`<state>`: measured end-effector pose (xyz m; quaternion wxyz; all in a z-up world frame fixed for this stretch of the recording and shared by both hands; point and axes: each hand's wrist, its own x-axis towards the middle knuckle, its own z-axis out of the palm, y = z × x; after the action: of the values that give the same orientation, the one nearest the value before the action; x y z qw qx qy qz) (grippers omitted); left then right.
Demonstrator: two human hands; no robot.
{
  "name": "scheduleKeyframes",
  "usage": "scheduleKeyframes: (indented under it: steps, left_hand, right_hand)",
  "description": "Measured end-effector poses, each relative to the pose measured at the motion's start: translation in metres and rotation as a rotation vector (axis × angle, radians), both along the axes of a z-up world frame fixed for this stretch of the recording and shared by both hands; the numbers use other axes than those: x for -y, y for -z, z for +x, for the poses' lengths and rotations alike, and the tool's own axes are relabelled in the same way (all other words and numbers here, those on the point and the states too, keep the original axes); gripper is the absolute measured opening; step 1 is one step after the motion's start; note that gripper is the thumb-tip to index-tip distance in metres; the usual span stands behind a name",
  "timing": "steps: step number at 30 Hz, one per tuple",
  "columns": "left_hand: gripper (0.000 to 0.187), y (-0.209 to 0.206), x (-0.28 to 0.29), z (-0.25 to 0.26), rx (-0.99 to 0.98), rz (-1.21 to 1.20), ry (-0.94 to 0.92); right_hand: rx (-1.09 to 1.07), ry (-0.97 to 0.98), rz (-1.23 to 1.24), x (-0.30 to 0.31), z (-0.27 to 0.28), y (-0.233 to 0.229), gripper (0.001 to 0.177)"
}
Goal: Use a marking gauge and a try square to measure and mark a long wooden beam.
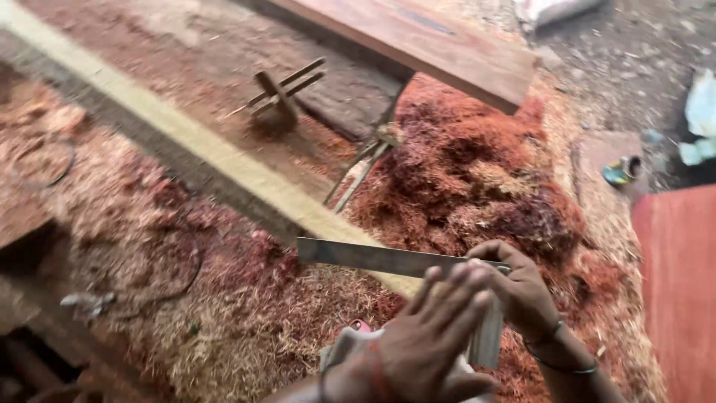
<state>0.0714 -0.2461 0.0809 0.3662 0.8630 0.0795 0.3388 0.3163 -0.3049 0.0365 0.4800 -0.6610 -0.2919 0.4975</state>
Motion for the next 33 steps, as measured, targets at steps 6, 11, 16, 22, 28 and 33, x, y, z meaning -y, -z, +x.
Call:
scheduleKeyframes:
  steps: [6, 11, 16, 22, 28, 33]
  left_hand:
    - [0.115, 0.026, -0.016, -0.062, -0.478, 0.495, -0.509]
    - [0.113, 0.079, -0.048, -0.172, -1.164, 0.124, -0.824]
    - [0.108, 0.093, -0.024, -0.207, -1.005, -0.216, -1.109]
    - [0.078, 0.048, 0.027, -0.072, -0.149, 0.201, -1.248]
    - [0.058, 0.055, 0.053, 0.068, -0.049, 0.071, -1.028]
    - [0.057, 0.067, 0.049, 0.095, 0.07, -0.2, -1.319]
  right_hand:
    - [-0.238, -0.131, 0.131, -0.017, -0.044, -0.009, 0.024]
    - [-0.399, -0.181, 0.117, -0.003, -0.011, 0.004, 0.018]
    - [-0.234, -0.154, 0.05, -0.02, 0.035, 0.009, 0.018]
    - [0.0, -0.288, 0.064, -0.065, 0.115, 0.027, 0.02]
    - [-0.191, -0.275, 0.019, -0.135, 0.235, 0.028, 0.018]
    - [-0.211, -0.389, -0.058, -0.199, 0.271, 0.04, 0.013]
